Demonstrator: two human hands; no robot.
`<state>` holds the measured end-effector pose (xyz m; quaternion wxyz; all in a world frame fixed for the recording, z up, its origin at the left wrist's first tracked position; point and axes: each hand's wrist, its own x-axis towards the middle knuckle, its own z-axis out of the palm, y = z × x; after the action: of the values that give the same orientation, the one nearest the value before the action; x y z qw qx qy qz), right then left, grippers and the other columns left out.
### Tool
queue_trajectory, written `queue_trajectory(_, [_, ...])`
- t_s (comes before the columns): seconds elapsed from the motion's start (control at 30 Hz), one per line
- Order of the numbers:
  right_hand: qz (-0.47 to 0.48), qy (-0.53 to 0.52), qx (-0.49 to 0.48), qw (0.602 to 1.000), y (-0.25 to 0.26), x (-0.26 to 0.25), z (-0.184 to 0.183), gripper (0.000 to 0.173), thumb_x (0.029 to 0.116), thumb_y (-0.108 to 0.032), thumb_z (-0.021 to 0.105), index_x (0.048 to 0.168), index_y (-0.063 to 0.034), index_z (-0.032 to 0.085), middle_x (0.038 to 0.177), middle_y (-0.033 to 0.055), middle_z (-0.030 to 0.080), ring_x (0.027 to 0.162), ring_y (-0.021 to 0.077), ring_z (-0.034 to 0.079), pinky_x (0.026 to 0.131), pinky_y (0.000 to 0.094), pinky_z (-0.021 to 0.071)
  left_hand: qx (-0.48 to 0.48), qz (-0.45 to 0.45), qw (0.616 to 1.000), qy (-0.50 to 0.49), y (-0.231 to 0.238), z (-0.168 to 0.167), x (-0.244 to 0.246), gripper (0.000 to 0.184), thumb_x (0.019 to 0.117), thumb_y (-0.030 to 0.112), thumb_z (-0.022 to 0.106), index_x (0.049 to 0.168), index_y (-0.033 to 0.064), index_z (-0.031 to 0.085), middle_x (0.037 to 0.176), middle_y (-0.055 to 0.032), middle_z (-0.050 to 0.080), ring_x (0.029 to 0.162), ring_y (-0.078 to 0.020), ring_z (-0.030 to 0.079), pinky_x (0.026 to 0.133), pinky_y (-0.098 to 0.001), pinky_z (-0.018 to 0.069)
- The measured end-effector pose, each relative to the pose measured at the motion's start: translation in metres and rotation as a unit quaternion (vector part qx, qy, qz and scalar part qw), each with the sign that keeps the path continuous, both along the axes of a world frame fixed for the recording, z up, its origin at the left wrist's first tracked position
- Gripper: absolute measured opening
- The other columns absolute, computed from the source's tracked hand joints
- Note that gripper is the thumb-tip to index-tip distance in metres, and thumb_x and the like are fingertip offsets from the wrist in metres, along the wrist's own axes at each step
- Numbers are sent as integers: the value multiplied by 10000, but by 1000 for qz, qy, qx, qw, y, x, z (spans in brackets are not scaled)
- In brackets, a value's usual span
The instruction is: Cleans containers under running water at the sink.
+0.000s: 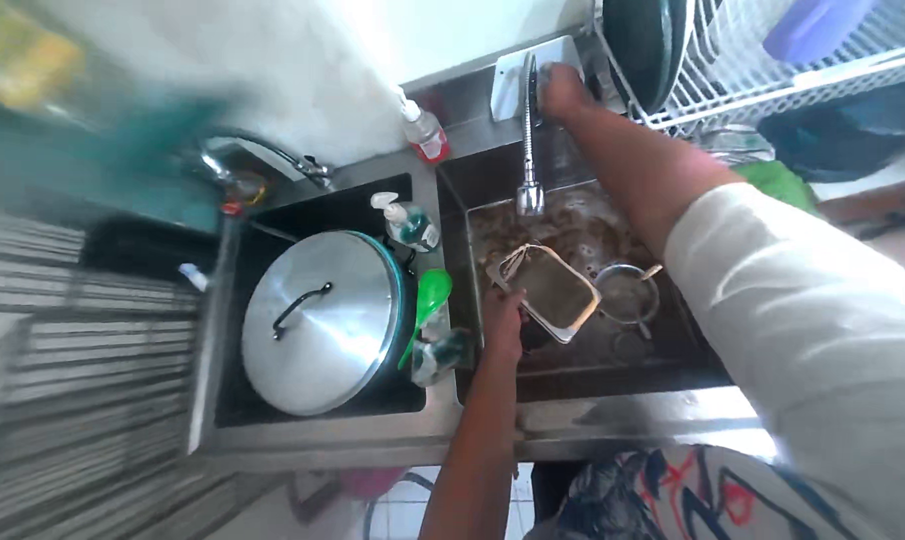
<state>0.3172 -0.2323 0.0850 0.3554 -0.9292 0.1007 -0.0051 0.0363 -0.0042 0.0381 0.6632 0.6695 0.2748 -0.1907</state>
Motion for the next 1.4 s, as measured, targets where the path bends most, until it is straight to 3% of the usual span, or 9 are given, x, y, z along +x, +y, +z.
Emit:
queue_trajectory(0.07, [4, 4, -38, 999, 4, 9, -3, 347, 996, -84, 571, 1303, 73, 613, 1362, 297, 604, 1305, 449, 575, 1081, 606, 467, -2, 5, 1000, 6, -4, 1, 4, 214, 1008, 81, 602, 1177, -28, 529, 866, -75, 557, 660, -115, 552, 617, -263, 515])
queue_trajectory(0.37, [37, 26, -112, 993, 9, 1, -3, 430, 941, -61, 644, 1322, 123, 574, 1454, 328, 493, 1380, 494, 469, 1100, 623, 434, -29, 37, 998, 37, -23, 7, 23, 155, 1041, 84, 529, 1165, -7, 508, 823, -58, 545, 649, -123, 564, 603, -255, 517])
queue_trajectory(0.6, [70, 45, -160, 984, 4, 4, 10, 349, 923, -57, 676, 1214, 131, 640, 1359, 343, 567, 1355, 517, 477, 1091, 660, 408, 114, -82, 990, 32, -42, 2, 31, 313, 985, 79, 661, 1222, -70, 522, 911, -138, 608, 707, -148, 602, 642, -280, 532])
queue_trajectory(0.77, [90, 64, -177, 978, 1, 0, 12, 300, 942, -53, 651, 1180, 130, 650, 1311, 335, 604, 1330, 507, 511, 1088, 655, 409, 264, -218, 939, 18, -46, 0, 40, 363, 967, 122, 679, 1275, -37, 573, 1102, -210, 668, 954, -281, 676, 846, -436, 566])
queue_trajectory(1.03, [126, 81, -180, 972, -11, -45, -38, 304, 991, -30, 593, 1258, 114, 623, 1370, 349, 560, 1348, 527, 492, 1096, 657, 419, 359, -330, 873, 25, -59, 9, 56, 325, 1019, 211, 607, 1248, -17, 638, 1179, -213, 685, 1115, -314, 669, 978, -491, 529])
queue_trajectory(1.17, [57, 99, -45, 992, -7, -86, -48, 356, 986, -199, 637, 1263, 24, 658, 1317, 299, 620, 1290, 483, 566, 1039, 684, 463, 384, -389, 837, 15, -62, 1, 66, 360, 1023, 278, 587, 1228, -15, 633, 1164, -235, 680, 1094, -354, 674, 938, -554, 541])
queue_trajectory(1.23, [54, 117, 74, 989, -7, -116, -63, 281, 974, -195, 679, 1169, 7, 703, 1173, 266, 692, 1130, 440, 663, 961, 672, 514, 393, -411, 822, 21, -69, 2, 71, 385, 1024, 303, 591, 1248, -7, 633, 1179, -241, 677, 1118, -374, 666, 945, -578, 530])
queue_trajectory(1.33, [105, 114, 265, 952, 8, -163, -80, 207, 1005, -126, 661, 1153, 13, 703, 1009, 162, 720, 835, 232, 697, 795, 439, 598, 390, -426, 816, 21, -70, -9, 74, 432, 1007, 375, 627, 1222, 1, 656, 1177, -235, 683, 1121, -376, 665, 957, -588, 517])
queue_trajectory(1.4, [118, 124, 327, 929, 27, -180, -73, 227, 1014, -83, 638, 1195, 53, 656, 1043, 194, 699, 861, 243, 692, 836, 437, 595, 368, -419, 830, -10, -62, -21, 72, 432, 991, 365, 668, 1217, -3, 664, 1160, -233, 691, 1105, -375, 668, 968, -583, 514])
